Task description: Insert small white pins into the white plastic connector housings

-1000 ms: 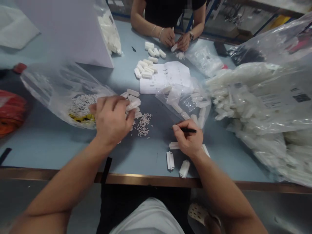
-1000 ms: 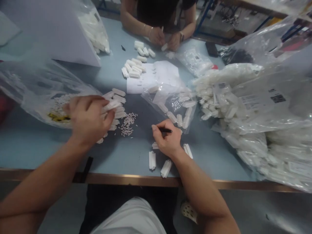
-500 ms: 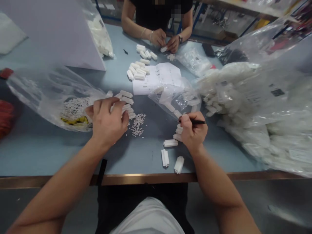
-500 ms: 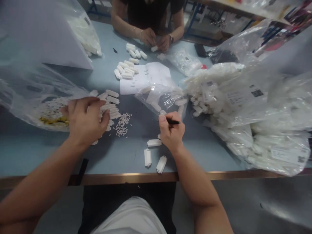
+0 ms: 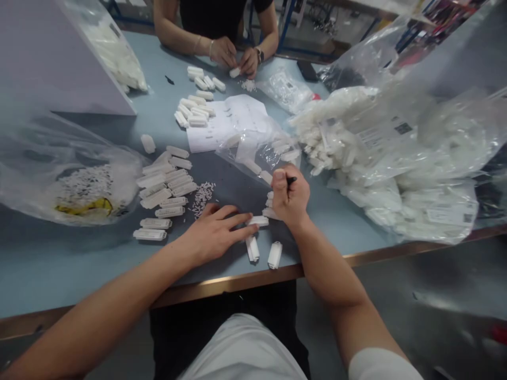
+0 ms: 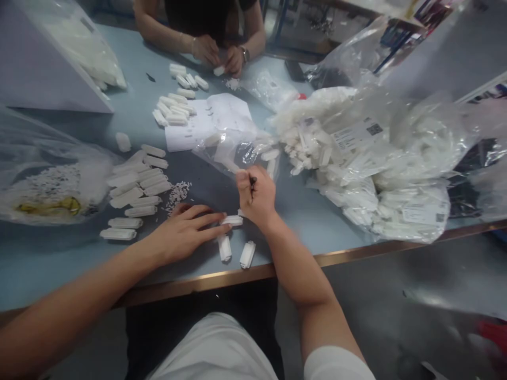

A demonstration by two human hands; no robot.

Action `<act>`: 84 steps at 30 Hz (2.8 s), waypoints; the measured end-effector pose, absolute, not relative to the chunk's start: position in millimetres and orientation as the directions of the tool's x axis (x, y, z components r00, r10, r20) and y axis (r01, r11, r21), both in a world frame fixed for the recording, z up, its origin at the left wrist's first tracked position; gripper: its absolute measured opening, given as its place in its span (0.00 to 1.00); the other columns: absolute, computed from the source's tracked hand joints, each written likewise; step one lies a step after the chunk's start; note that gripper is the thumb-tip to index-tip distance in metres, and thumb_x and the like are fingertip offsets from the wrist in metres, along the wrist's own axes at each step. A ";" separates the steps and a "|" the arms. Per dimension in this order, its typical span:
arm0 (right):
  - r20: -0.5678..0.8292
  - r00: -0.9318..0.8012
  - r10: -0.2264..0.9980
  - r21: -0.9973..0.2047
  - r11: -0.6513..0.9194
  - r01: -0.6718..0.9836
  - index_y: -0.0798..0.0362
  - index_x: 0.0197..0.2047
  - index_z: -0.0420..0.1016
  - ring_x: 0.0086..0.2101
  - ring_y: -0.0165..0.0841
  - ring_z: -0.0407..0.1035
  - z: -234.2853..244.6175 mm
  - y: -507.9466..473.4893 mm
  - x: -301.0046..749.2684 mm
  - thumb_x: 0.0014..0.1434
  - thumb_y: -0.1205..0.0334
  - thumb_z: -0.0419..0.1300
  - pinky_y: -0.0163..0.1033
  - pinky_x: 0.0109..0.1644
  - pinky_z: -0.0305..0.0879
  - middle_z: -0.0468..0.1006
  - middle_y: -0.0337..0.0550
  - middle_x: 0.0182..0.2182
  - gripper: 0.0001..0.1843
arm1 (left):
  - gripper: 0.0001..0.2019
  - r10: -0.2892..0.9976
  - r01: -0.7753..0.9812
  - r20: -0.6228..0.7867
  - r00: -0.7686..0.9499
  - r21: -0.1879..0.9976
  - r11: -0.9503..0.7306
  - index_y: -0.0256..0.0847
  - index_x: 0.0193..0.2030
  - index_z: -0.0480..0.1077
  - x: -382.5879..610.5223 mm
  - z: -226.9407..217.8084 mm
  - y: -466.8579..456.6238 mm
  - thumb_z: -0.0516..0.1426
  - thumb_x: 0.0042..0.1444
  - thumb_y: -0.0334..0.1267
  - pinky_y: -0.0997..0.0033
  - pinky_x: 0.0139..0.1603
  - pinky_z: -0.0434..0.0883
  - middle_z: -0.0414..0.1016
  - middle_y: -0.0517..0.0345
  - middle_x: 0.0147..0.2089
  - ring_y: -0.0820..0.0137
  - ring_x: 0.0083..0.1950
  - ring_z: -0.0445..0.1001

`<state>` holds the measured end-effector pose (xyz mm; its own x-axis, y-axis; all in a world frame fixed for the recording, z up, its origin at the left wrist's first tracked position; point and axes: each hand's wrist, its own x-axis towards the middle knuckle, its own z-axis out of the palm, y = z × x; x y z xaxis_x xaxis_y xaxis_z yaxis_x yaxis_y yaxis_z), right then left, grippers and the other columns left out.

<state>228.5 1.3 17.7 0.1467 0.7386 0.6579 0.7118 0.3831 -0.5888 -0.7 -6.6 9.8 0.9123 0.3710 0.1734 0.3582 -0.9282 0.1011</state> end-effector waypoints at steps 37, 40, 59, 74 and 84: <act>-0.069 -0.499 0.864 -0.359 0.445 0.821 0.53 0.53 0.77 0.46 0.43 0.74 22.2 -2.0 215.9 0.69 0.67 0.54 0.48 0.53 0.63 0.81 0.51 0.45 0.14 | 0.10 0.729 0.716 0.158 0.666 0.137 -0.684 0.47 0.49 0.80 -45.1 25.2 26.6 0.59 0.65 0.42 0.52 0.52 0.66 0.81 0.51 0.49 0.53 0.54 0.74; 0.046 -0.416 0.908 -0.357 0.404 0.842 0.56 0.54 0.75 0.46 0.45 0.73 18.1 -1.1 217.5 0.69 0.62 0.55 0.50 0.52 0.66 0.80 0.55 0.45 0.13 | 0.14 0.665 0.658 0.070 0.743 0.104 -0.746 0.49 0.56 0.77 -47.7 29.6 23.4 0.61 0.63 0.40 0.52 0.53 0.65 0.79 0.52 0.55 0.52 0.57 0.71; 0.222 -0.382 0.897 -0.163 0.421 0.892 0.54 0.51 0.78 0.46 0.47 0.69 14.8 -1.0 216.5 0.69 0.66 0.54 0.53 0.51 0.66 0.79 0.55 0.45 0.13 | 0.08 0.597 0.603 0.137 0.791 -0.004 -0.798 0.37 0.35 0.76 -31.2 19.2 16.8 0.55 0.61 0.27 0.56 0.47 0.72 0.76 0.46 0.34 0.55 0.45 0.74; 0.571 -0.388 0.723 -0.475 0.677 0.562 0.47 0.48 0.77 0.39 0.34 0.74 19.7 -19.6 188.3 0.68 0.65 0.58 0.41 0.43 0.74 0.80 0.44 0.38 0.08 | 0.11 0.889 0.212 -0.233 0.393 0.964 0.159 0.40 0.37 0.74 -15.6 30.5 2.5 0.60 0.56 0.46 0.74 0.29 0.66 0.74 0.61 0.31 0.75 0.28 0.66; 0.510 -0.402 0.761 -0.534 0.646 0.545 0.49 0.42 0.74 0.37 0.34 0.73 17.8 -21.5 184.3 0.70 0.67 0.55 0.42 0.42 0.72 0.80 0.43 0.35 0.07 | 0.12 0.835 -0.074 -0.392 0.387 0.889 0.452 0.39 0.35 0.74 -5.7 17.9 -0.9 0.66 0.48 0.44 0.75 0.25 0.63 0.72 0.59 0.32 0.76 0.29 0.64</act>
